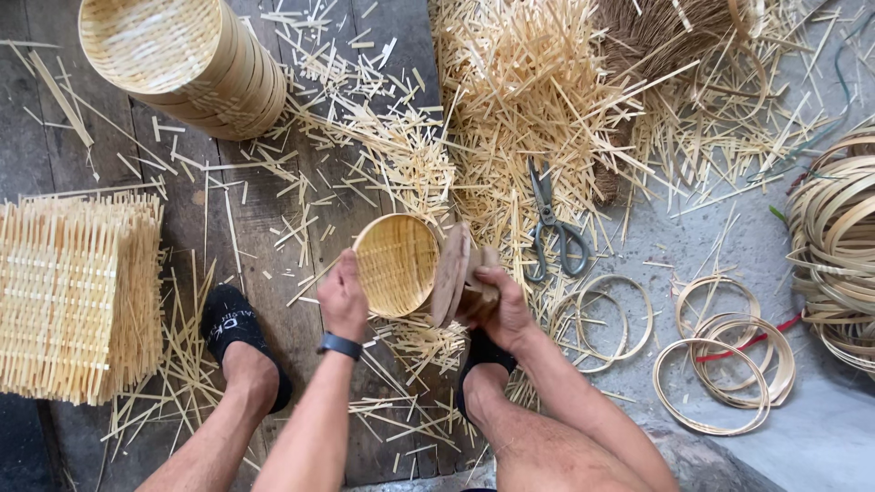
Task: The person places a circular bamboo frame onto a flat woven bamboo mat, then uses shears to trim the mat to a circular shape. The finished circular piece is stacked with others, and the process repeats with additional mats and frames.
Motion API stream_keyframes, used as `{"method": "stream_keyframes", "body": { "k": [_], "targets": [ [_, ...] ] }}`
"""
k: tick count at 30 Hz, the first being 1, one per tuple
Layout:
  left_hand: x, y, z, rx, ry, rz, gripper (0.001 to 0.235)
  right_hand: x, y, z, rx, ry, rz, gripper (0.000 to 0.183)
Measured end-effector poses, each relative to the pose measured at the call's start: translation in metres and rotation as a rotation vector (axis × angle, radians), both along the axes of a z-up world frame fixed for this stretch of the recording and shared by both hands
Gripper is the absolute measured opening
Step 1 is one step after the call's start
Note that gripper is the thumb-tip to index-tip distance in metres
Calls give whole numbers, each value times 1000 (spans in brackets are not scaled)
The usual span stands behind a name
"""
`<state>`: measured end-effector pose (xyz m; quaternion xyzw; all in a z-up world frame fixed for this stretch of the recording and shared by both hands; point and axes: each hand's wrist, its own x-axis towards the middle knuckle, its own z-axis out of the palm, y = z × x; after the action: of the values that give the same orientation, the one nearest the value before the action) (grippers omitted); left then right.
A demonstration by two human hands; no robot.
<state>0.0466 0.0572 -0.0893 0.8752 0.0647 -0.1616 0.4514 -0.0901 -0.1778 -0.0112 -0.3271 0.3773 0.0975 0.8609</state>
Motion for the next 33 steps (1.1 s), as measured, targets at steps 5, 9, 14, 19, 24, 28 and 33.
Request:
{"method": "stream_keyframes", "body": {
  "k": [5,9,14,19,24,28,33],
  "targets": [
    [32,15,-13,-6,-42,135,69,-9,-53,-18,-652,240,-51,83],
    [1,-16,-6,277,-598,-363,58,-9,-88,-36,-1373,635,261,94],
    [-49,-64,-13,486,-552,-708,48,-12,-96,-50,-1353,832,411,99],
    [-20,-28,11,339,-774,-773,35,-18,-93,-54,-1409,807,395,99],
    [131,-2,96,339,-1174,-811,32,-19,-93,-57,-1461,771,376,100],
    [239,0,159,479,-1267,-560,19,-22,-92,-58,-1462,762,385,101],
    [277,7,173,465,-1027,-541,19,-20,-93,-59,-1477,761,388,104]
  ]
}}
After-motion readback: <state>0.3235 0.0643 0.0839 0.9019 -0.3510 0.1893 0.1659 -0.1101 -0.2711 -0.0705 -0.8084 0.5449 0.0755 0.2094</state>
